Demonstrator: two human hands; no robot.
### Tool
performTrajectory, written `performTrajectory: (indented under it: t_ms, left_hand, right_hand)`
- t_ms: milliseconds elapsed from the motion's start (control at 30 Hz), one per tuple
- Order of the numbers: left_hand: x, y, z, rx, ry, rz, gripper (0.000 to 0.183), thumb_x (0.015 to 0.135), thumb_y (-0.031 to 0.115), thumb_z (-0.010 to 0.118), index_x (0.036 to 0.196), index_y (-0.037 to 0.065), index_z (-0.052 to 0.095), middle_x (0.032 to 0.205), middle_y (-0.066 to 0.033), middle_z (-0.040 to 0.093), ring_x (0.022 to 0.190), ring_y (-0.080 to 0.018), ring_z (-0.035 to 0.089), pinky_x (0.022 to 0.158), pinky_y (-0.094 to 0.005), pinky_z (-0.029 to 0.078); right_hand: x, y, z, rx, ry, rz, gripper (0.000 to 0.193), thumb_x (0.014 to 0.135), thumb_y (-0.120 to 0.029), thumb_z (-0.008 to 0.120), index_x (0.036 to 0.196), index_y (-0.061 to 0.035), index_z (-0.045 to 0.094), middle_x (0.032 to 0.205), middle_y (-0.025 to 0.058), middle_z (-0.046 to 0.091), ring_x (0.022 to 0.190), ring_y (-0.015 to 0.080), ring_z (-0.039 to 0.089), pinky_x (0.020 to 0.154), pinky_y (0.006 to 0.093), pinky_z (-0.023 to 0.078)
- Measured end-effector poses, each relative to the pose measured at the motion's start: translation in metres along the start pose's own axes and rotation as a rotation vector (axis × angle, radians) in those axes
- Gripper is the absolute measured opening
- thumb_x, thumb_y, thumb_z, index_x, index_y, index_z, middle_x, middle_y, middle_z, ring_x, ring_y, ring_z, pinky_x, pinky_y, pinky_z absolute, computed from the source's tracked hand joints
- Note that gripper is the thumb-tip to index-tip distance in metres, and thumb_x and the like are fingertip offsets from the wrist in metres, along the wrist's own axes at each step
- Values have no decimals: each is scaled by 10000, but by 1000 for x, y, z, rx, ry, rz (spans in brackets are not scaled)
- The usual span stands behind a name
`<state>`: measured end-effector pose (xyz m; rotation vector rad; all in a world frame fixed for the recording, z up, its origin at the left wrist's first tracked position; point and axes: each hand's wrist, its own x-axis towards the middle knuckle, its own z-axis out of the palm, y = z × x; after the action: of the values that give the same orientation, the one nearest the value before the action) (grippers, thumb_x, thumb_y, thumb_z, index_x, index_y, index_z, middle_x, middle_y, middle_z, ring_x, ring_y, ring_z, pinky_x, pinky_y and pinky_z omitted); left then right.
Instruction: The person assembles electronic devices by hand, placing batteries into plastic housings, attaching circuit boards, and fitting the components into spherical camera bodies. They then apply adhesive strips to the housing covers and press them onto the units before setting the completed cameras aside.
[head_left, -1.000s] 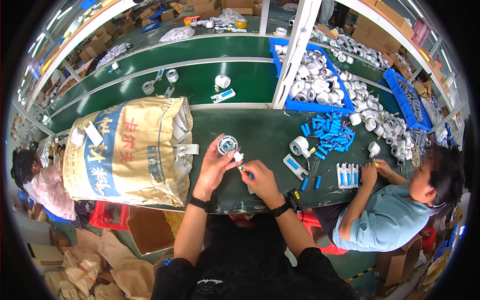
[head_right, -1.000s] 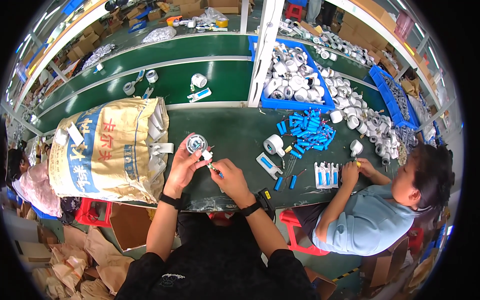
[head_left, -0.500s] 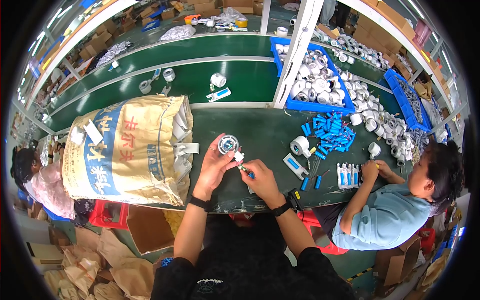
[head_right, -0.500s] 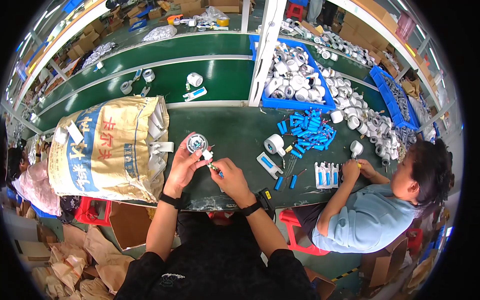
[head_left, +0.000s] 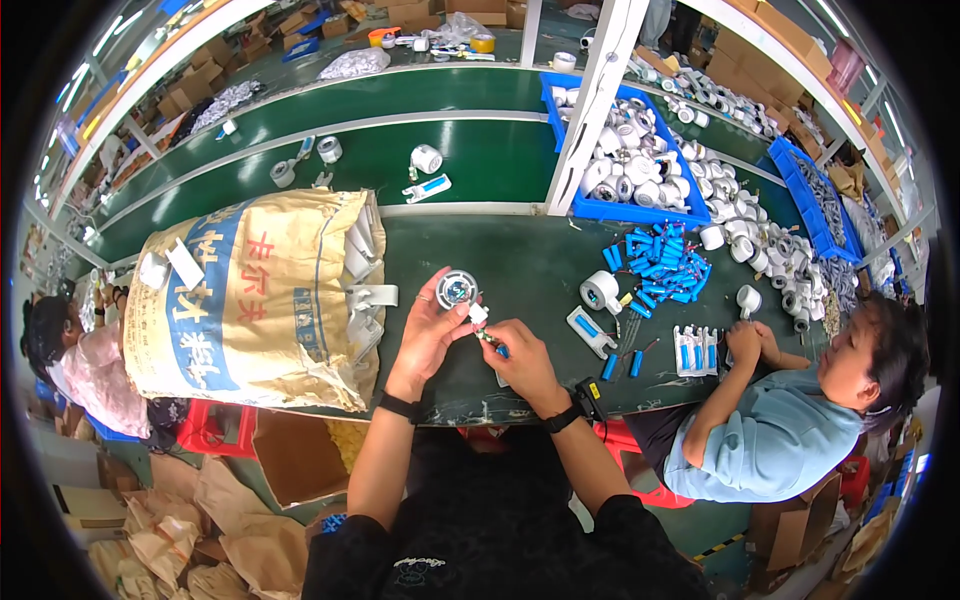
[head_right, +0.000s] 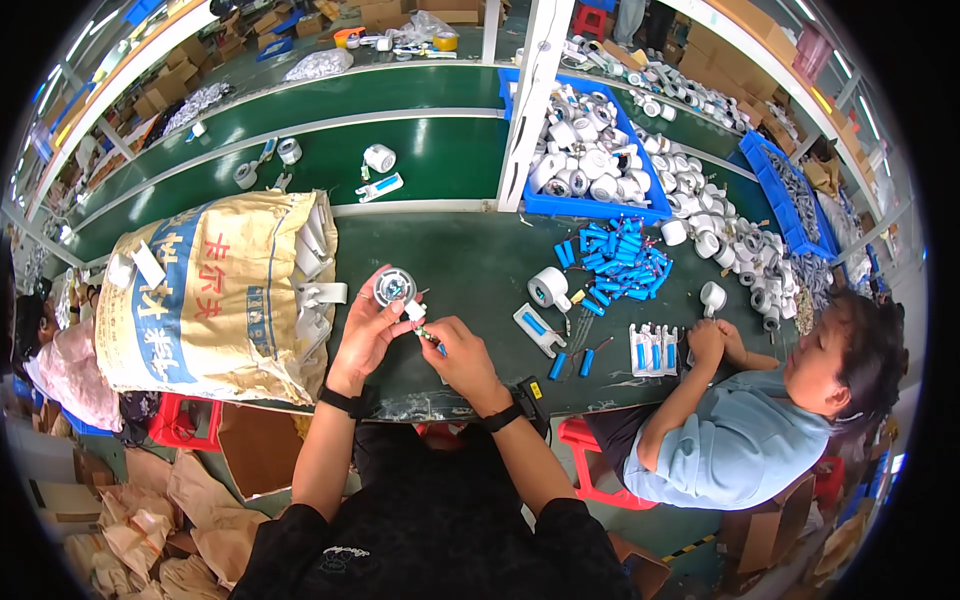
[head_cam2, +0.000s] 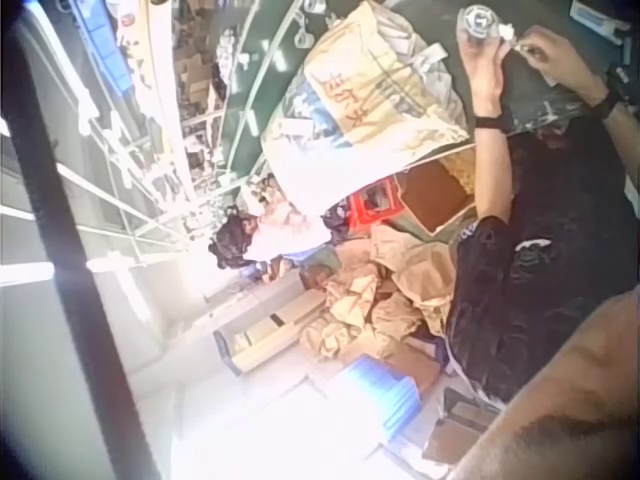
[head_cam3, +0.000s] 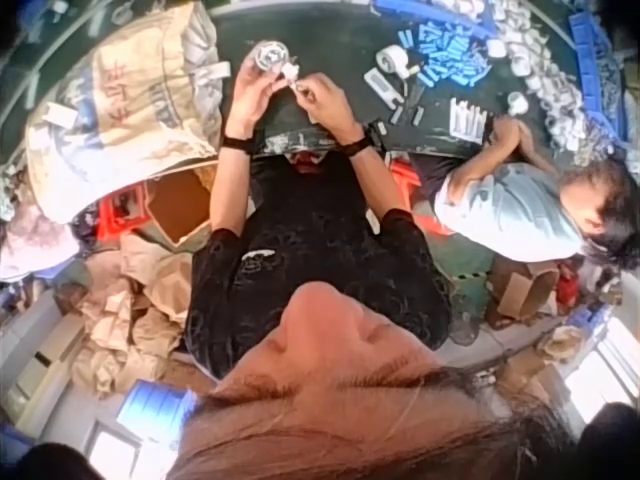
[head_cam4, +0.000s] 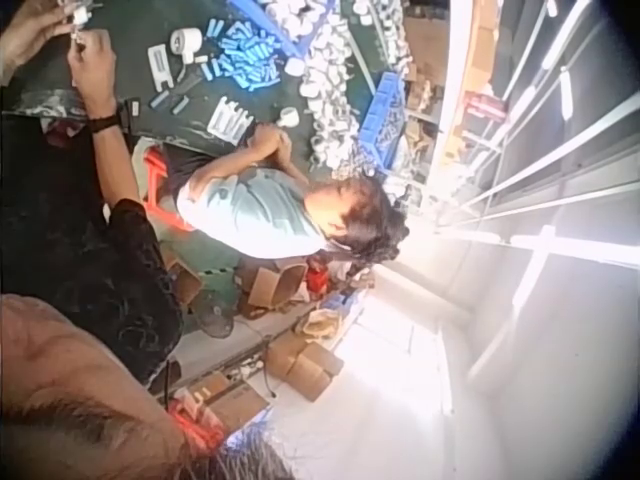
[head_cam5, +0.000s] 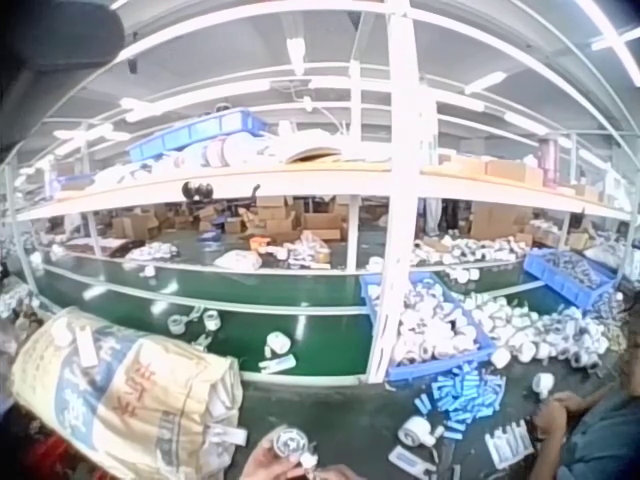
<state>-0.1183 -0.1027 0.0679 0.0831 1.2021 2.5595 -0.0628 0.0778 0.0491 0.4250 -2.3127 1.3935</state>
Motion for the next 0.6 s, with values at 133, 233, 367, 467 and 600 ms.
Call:
performTrajectory:
  t_ms: [133,233,367,467,600]
  left_hand:
    - [-2,1,0,5,6,-3,701,980,12,716,1582,90,365,1400,-122,591,1247,-301,653,982,-467,629]
    - [-1,1,0,16,1,1,701,980,14,717,1582,90,366,1397,-122,592,1248,-299,653,992,-449,624]
    - [13,5,5,65,-4,10,658,1005,20,682,1580,92,370,1377,-129,608,1248,-322,656,991,-448,622]
    - [50,25,24,133,11,48,660,1009,1,662,1599,89,378,1348,-120,626,1197,-312,684,966,-447,631]
    - [137,64,52,226,-110,32,475,1011,91,696,1438,33,495,1282,-110,656,1128,-264,707,947,-433,636]
  right_hand:
    - [0,-2,1,2,-3,0,202,868,-28,779,1026,-55,656,995,100,690,803,289,716,669,368,598]
    - [-1,1,1,-10,1,-4,204,871,-27,776,1027,-56,648,994,97,689,802,291,717,666,366,597]
    - [5,1,-2,-12,-36,83,371,884,-64,795,1226,-46,654,1150,148,704,980,305,729,833,368,592]
    - [9,1,-13,-49,30,91,492,903,-95,782,1356,-25,603,1298,193,672,1156,349,687,979,398,558]
    - [-12,13,-36,-178,-24,161,547,928,-109,744,1429,1,555,1424,225,611,1303,393,606,1100,430,499]
